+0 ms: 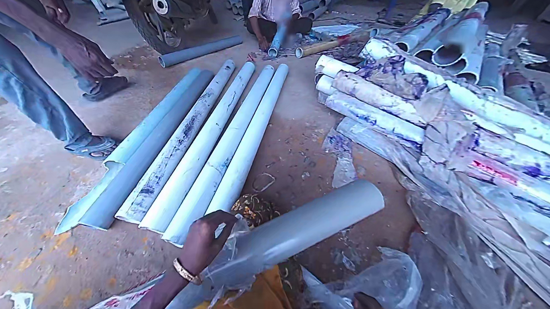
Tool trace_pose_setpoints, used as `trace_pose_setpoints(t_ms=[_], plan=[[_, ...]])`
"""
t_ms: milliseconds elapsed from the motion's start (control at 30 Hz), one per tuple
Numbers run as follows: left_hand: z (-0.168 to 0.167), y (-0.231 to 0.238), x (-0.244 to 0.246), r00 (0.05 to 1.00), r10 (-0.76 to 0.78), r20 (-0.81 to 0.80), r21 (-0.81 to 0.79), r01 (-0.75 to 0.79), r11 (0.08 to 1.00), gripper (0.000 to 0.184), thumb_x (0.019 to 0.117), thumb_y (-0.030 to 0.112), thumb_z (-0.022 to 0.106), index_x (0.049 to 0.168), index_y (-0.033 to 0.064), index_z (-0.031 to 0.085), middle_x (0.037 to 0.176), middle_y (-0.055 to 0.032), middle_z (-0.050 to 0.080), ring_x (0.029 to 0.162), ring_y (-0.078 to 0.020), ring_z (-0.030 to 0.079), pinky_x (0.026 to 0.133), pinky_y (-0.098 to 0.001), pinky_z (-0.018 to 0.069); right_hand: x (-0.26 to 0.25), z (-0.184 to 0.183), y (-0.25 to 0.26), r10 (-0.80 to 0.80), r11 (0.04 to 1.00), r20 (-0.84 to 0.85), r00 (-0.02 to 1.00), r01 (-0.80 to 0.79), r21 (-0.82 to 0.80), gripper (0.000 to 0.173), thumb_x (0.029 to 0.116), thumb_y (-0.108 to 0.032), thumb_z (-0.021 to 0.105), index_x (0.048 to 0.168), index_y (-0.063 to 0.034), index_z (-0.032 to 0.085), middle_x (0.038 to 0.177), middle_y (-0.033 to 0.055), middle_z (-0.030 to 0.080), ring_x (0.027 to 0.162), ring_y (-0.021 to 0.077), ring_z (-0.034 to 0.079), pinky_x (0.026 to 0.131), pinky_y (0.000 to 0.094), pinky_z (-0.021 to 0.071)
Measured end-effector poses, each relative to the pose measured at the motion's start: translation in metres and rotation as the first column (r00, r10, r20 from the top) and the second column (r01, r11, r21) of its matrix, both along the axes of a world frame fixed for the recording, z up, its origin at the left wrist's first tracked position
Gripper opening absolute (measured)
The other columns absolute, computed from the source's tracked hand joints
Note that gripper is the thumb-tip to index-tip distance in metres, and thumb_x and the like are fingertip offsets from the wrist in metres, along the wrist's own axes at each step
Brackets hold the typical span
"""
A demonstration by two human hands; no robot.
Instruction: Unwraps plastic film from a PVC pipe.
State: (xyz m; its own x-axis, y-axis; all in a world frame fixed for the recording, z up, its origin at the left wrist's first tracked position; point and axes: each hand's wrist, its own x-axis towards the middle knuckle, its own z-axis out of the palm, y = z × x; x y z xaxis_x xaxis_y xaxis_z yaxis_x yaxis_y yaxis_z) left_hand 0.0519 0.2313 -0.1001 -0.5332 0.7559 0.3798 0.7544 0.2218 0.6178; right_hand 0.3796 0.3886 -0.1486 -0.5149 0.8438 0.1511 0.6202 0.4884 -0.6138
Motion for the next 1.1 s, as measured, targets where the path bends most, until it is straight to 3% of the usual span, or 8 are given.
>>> trace_pose_setpoints(t_ms=[167,300,433,567,700,833,933,1100], plan=[[0.012,-0.034,-0.046,0.98,0.197,-0.003,-0.018,-0.197,0.98,0.021,0.094,0.015,0.065,0.095,-0.0029,0.077,0.09,-0.0156,0.077,0.084,-0.0232,0.075,0.084,-0.0426,0.0586,-0.008,-0.001,-0.002,0.012,0.993,-0.019,1.0,-0.01,0.114,0.025,0.0946,-0.009,0.058,0.103,0.0101,0.072,0.083,0.0237,0.073,0.07,0.0378,0.072,0.064,0.0562,0.0556],[0.007,-0.05,-0.036,0.981,0.177,0.083,-0.113,-0.167,0.979,0.022,0.095,0.017,0.066,0.093,-0.0019,0.077,0.087,-0.0126,0.076,0.082,-0.0174,0.074,0.083,-0.0366,0.0581,-0.031,-0.003,-0.006,0.057,0.992,-0.064,0.996,-0.049,0.117,0.028,0.0949,-0.011,0.056,0.103,0.0101,0.072,0.086,0.0248,0.074,0.074,0.0385,0.073,0.07,0.0589,0.0543],[-0.019,-0.051,0.005,0.975,0.047,0.218,-0.141,-0.016,0.99,0.027,0.0948,0.02,0.068,0.104,-0.0032,0.077,0.105,-0.0172,0.077,0.102,-0.0258,0.075,0.096,-0.0417,0.0562,-0.066,0.001,-0.026,0.175,0.975,-0.184,0.967,-0.144,0.171,0.026,0.0944,-0.011,0.057,0.099,0.0077,0.074,0.086,0.0219,0.075,0.073,0.0266,0.074,0.07,0.0343,0.0582],[-0.042,-0.045,0.047,0.997,0.076,0.013,-0.129,-0.074,0.989,0.064,0.0791,0.044,0.079,0.117,-0.0073,0.072,0.12,-0.0235,0.072,0.109,-0.0391,0.071,0.095,-0.0529,0.055,-0.102,0.001,-0.054,0.371,0.927,-0.35,0.86,-0.321,0.195,0.026,0.0987,-0.017,0.057,0.095,0.0013,0.075,0.087,0.0162,0.074,0.081,0.0134,0.069,0.077,0.0167,0.0522],[-0.048,-0.029,0.053,0.974,0.196,0.112,-0.203,-0.171,0.964,0.054,0.0872,0.034,0.078,0.122,-0.0077,0.071,0.127,-0.0253,0.069,0.11,-0.0409,0.071,0.094,-0.0549,0.0556,-0.124,0.006,-0.071,0.488,0.871,-0.319,0.812,-0.429,0.24,0.025,0.098,-0.017,0.056,0.095,-0.0017,0.075,0.089,0.015,0.075,0.085,0.0208,0.073,0.075,0.0262,0.0566],[-0.032,-0.021,0.037,0.941,0.29,0.176,-0.312,-0.226,0.923,0.027,0.0994,0.017,0.061,0.102,-0.0062,0.075,0.09,-0.0207,0.075,0.08,-0.0354,0.073,0.076,-0.0537,0.056,-0.142,0.01,-0.072,0.505,0.862,-0.362,0.784,-0.436,0.26,0.022,0.0974,-0.016,0.056,0.093,-0.0032,0.074,0.089,0.0125,0.074,0.096,0.0197,0.069,0.089,0.0214,0.0517],[-0.025,-0.017,0.015,0.903,0.332,0.271,-0.409,-0.204,0.889,0.031,0.1028,0.018,0.056,0.099,-0.0096,0.071,0.084,-0.0217,0.071,0.082,-0.034,0.071,0.082,-0.0523,0.0544,-0.162,0.005,-0.062,0.545,0.838,-0.368,0.753,-0.477,0.265,0.025,0.0999,-0.013,0.054,0.101,-0.0006,0.076,0.103,0.0145,0.077,0.118,0.0328,0.067,0.115,0.0435,0.0385],[-0.034,-0.019,-0.011,0.761,0.308,0.571,-0.191,-0.242,0.951,0.022,0.1041,0.005,0.05,0.106,-0.0087,0.067,0.088,-0.011,0.075,0.081,-0.0113,0.072,0.081,-0.0308,0.0586,-0.179,-0.009,-0.052,0.594,0.798,-0.15,0.79,-0.557,0.231,0.028,0.0971,-0.011,0.055,0.113,0.0014,0.076,0.125,0.0201,0.071,0.125,0.045,0.062,0.113,0.0618,0.0383]])
